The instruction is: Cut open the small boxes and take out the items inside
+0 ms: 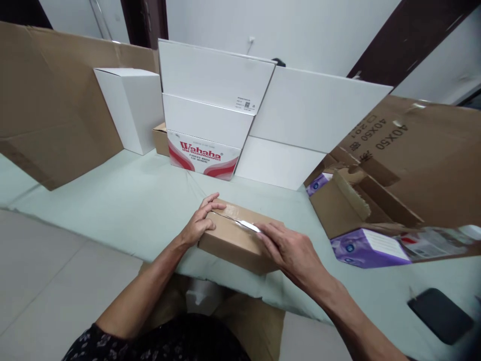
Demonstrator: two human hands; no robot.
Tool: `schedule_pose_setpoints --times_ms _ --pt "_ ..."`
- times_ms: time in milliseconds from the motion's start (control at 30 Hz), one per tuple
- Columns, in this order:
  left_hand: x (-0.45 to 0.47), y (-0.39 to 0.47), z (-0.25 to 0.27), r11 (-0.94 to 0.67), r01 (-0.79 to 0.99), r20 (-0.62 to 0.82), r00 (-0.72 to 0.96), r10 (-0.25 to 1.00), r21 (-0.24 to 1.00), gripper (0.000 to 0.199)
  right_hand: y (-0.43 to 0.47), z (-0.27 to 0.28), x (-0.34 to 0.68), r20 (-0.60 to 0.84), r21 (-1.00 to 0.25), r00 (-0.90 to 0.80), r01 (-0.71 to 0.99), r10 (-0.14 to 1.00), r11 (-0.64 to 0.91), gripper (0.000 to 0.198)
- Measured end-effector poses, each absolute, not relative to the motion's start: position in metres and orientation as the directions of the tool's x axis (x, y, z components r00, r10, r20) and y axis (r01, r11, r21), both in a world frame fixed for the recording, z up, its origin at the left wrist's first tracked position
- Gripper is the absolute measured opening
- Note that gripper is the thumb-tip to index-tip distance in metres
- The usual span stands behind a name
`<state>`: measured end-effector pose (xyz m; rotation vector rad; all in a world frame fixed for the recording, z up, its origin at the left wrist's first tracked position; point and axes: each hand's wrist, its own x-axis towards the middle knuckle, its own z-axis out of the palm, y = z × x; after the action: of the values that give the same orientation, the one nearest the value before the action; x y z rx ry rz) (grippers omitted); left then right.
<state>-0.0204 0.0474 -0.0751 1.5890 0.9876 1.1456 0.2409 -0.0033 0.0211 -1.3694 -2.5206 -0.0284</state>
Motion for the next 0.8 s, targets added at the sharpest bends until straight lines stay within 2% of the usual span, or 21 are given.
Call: schedule_pose_setpoints --times_ms 133,267,367,467,633,800 --pt "-0.022 0.048 -0.081 -0.245 0.110 0.209 0.270 0.940 0.963 0.069 0.012 0.027 0.218 0.118 0.049 -0.582 0.812 0.804 0.581 0.030" --pt "-0.022 0.050 -0.084 -0.225 0.094 0.191 0.280 0.941 0.970 0.068 0.019 0.036 0.199 -0.037 0.228 -0.525 0.824 0.850 0.519 0.029" --pt "-0.022 0.051 -0.083 -0.217 0.085 0.186 0.274 0.944 0.973 0.068 0.019 0.045 0.189 -0.084 0.310 -0.516 0.799 0.852 0.515 0.024" --pt "-0.023 0.051 -0.083 -0.210 0.107 0.177 0.261 0.949 0.972 0.066 0.020 0.055 0.189 -0.118 0.327 -0.550 0.765 0.827 0.555 0.023" --pt "-0.023 0.049 -0.084 -0.208 0.145 0.170 0.241 0.956 0.967 0.066 0.023 0.062 0.205 -0.115 0.257 -0.599 0.752 0.792 0.606 0.023" --pt "-0.022 0.049 -0.084 -0.220 0.141 0.191 0.196 0.962 0.965 0.065 0.019 0.074 0.217 -0.188 0.337 -0.605 0.700 0.774 0.629 0.027"
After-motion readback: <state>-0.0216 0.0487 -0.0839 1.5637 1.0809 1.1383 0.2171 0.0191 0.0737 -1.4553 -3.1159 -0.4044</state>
